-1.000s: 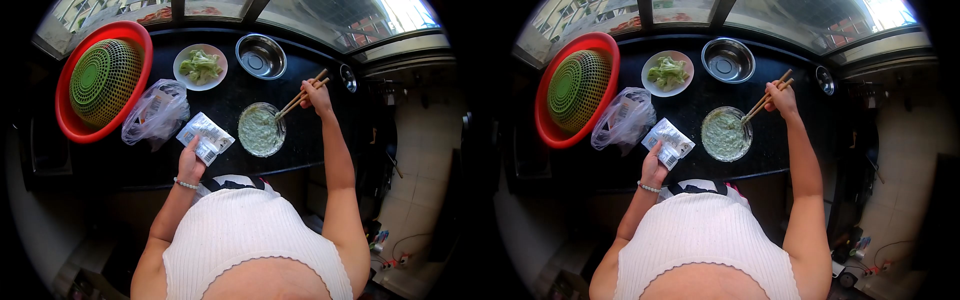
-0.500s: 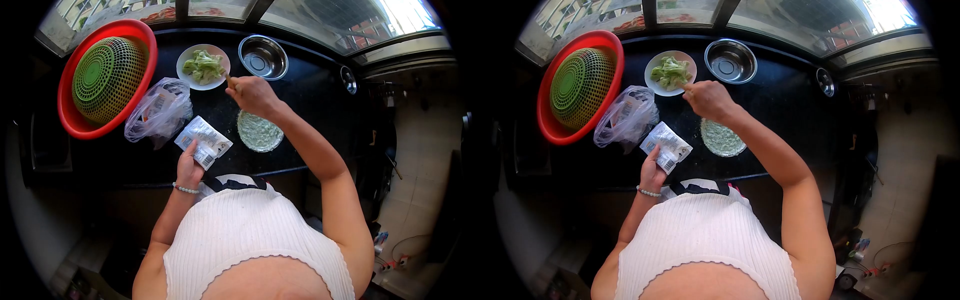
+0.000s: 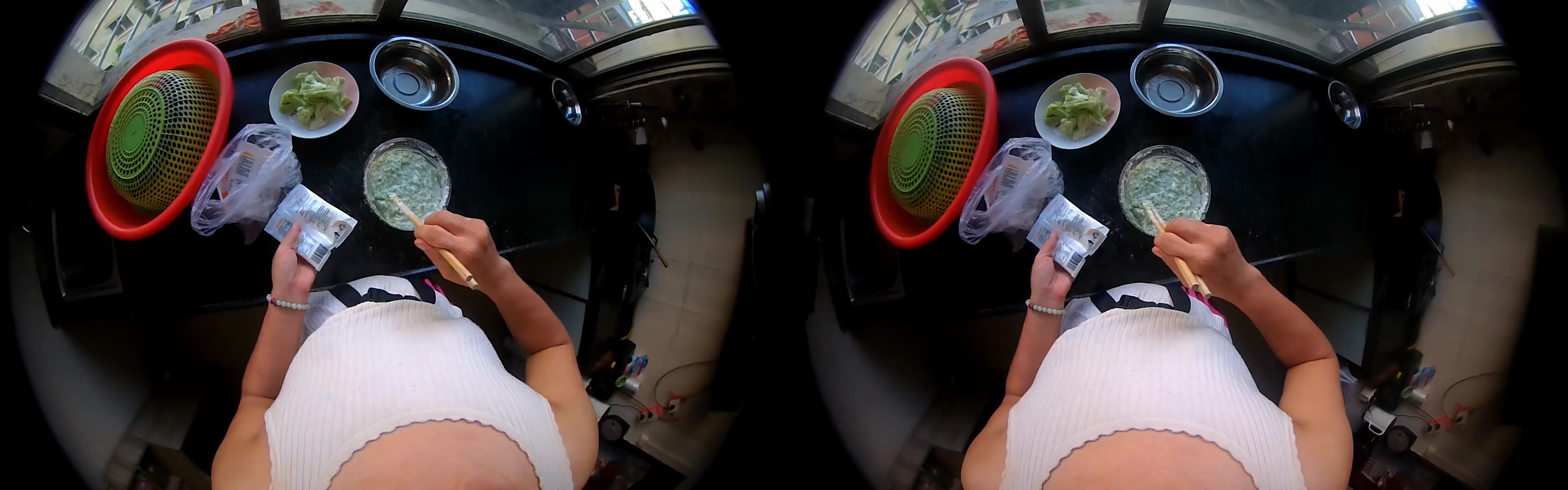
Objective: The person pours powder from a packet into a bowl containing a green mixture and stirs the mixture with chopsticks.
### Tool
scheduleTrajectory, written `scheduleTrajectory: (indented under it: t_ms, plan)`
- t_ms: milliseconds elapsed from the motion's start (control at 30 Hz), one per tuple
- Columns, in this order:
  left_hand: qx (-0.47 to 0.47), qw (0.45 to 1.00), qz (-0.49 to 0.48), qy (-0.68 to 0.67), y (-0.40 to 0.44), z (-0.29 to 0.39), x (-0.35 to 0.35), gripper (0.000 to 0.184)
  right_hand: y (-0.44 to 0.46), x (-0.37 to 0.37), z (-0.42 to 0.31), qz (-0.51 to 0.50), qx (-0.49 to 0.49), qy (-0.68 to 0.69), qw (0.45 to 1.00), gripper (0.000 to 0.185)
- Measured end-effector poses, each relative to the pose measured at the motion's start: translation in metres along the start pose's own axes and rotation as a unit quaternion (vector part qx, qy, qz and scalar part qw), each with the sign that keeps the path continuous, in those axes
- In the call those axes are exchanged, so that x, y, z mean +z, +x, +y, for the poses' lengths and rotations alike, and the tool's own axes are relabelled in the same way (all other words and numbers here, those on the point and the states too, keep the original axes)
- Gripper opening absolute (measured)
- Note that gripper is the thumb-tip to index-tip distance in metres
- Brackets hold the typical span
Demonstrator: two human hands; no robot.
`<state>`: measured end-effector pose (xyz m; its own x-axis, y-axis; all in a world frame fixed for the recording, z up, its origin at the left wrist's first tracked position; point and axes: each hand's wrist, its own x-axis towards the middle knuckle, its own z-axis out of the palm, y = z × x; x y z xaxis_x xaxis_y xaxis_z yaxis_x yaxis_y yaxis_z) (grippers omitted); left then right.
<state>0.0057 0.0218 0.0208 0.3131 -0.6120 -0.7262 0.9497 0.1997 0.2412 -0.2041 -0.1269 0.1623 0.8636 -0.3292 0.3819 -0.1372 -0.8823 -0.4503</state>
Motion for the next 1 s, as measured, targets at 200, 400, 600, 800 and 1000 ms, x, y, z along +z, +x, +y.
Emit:
scheduleTrajectory:
  t_ms: [200,400,600,800,1000]
  plan:
    - [-0.002,1.0,0.005,0.013,-0.006,-0.002,0.01,0.039,-0.01,0.044,-0.009,0.034,0.0,-0.021,0.999,0.015]
    - [0.001,1.0,0.018,0.015,-0.006,-0.004,0.007,0.039,-0.03,0.025,-0.006,0.048,0.111,0.03,0.992,0.008]
    - [-0.009,1.0,0.0,0.019,-0.004,-0.006,0.008,0.038,-0.031,0.015,0.005,0.115,0.169,0.12,0.972,0.004]
    - [-0.009,1.0,-0.003,0.024,-0.005,-0.012,0.015,0.037,-0.036,0.014,0.049,0.18,0.239,0.115,0.947,0.009]
    - [-0.001,1.0,-0.006,0.022,-0.007,-0.013,0.018,0.037,-0.034,0.001,0.057,0.099,0.321,0.242,0.91,0.011]
